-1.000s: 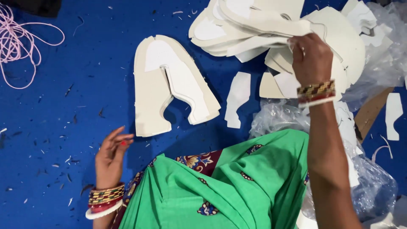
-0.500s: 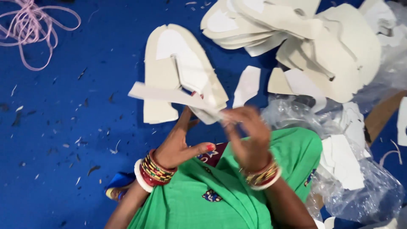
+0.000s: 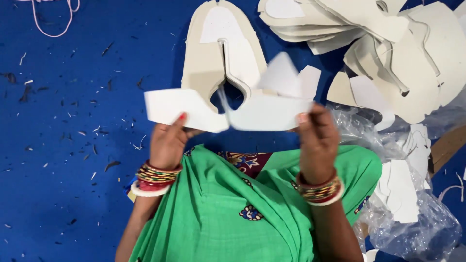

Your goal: The person sorts and stacks cut shoe upper components while sitting on the floor workspace.

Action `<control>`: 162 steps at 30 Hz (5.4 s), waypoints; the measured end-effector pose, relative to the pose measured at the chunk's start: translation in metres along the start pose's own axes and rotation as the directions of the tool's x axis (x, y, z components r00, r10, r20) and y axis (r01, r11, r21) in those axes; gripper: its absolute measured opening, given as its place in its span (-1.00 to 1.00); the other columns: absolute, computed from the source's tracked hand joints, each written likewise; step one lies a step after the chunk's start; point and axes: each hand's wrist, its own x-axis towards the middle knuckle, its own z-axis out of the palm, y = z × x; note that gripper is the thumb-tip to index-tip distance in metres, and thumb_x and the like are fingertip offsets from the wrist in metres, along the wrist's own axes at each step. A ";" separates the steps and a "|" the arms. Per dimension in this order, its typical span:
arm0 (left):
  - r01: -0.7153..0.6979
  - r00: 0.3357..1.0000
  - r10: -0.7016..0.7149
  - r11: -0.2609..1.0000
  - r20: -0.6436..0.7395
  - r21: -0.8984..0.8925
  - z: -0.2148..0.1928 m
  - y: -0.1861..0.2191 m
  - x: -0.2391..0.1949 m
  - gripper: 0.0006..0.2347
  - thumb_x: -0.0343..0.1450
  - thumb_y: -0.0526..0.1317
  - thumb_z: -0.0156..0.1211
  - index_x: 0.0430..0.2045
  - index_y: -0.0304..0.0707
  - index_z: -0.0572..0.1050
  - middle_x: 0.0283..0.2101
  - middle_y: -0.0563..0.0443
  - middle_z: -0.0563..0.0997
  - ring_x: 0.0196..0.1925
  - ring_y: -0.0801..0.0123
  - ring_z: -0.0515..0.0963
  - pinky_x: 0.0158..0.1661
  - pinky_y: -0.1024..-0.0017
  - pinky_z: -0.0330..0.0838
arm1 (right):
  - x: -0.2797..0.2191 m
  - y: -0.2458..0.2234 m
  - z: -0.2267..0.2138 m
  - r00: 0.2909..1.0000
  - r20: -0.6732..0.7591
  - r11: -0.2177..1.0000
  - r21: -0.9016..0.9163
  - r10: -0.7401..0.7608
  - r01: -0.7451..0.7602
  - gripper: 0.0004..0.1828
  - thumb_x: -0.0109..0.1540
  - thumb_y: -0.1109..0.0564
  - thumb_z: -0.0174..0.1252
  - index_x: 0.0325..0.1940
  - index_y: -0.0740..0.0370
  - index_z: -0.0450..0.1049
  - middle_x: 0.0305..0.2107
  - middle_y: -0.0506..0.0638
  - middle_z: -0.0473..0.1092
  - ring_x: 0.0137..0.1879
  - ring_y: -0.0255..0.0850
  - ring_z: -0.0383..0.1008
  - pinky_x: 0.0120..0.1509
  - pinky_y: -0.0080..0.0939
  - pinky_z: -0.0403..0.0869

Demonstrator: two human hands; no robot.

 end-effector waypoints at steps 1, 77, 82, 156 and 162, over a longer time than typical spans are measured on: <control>-0.095 0.993 0.091 0.994 -0.068 -0.058 -0.005 0.008 0.001 -0.77 0.55 -0.33 0.07 0.08 -0.43 0.47 0.05 -0.16 0.61 0.06 0.17 0.64 0.09 0.15 0.55 | 0.004 0.011 -0.022 0.997 -0.079 0.994 0.104 -0.014 0.022 -0.85 0.45 0.23 0.12 0.12 0.24 0.43 -0.19 -0.11 0.44 -0.13 -0.39 0.42 -0.01 -0.35 0.48; -0.320 0.931 0.323 0.489 0.173 0.811 -0.029 -0.005 0.161 -0.50 0.38 -0.45 0.32 0.26 -0.15 0.45 -0.05 0.01 0.54 -0.56 0.66 0.31 -0.50 0.61 0.28 | 0.116 0.153 0.090 0.899 0.430 0.540 -0.740 -0.080 0.401 -0.38 0.39 0.06 -0.18 0.58 0.03 0.18 0.56 -0.03 -0.01 0.69 -0.04 -0.21 0.69 0.09 -0.20; -0.332 0.928 0.326 0.510 0.178 0.794 -0.032 -0.010 0.164 -0.50 0.37 -0.46 0.32 0.26 -0.20 0.46 -0.03 -0.01 0.51 -0.56 0.68 0.35 -0.50 0.62 0.29 | 0.122 0.159 0.087 0.894 0.436 0.552 -0.723 -0.099 0.414 -0.41 0.39 0.09 -0.16 0.55 0.06 0.23 0.54 0.01 0.05 0.68 -0.01 -0.15 0.67 0.13 -0.13; -0.051 0.988 -0.150 -0.478 -0.025 0.877 0.047 0.025 0.089 -0.46 0.56 0.30 -0.20 0.39 0.15 0.24 0.58 0.02 -0.02 0.65 0.18 -0.16 0.49 -0.20 -0.44 | 0.199 0.213 0.121 0.838 0.520 0.877 -0.311 -0.165 0.366 -0.38 0.47 -0.05 -0.46 0.24 0.04 0.54 0.32 -0.10 0.42 0.61 -0.17 0.21 0.79 -0.05 -0.25; -0.384 0.782 0.385 -0.321 0.489 0.866 0.014 -0.030 0.157 -0.31 0.47 0.16 0.04 0.45 -0.26 0.15 0.51 -0.37 0.16 0.54 -0.21 -0.02 0.40 -0.07 -0.19 | 0.202 0.148 0.079 0.975 0.221 0.999 -0.027 -0.031 0.038 -0.63 0.41 0.06 -0.07 0.11 0.24 0.58 0.06 0.11 0.53 0.23 -0.10 0.52 0.38 -0.07 0.38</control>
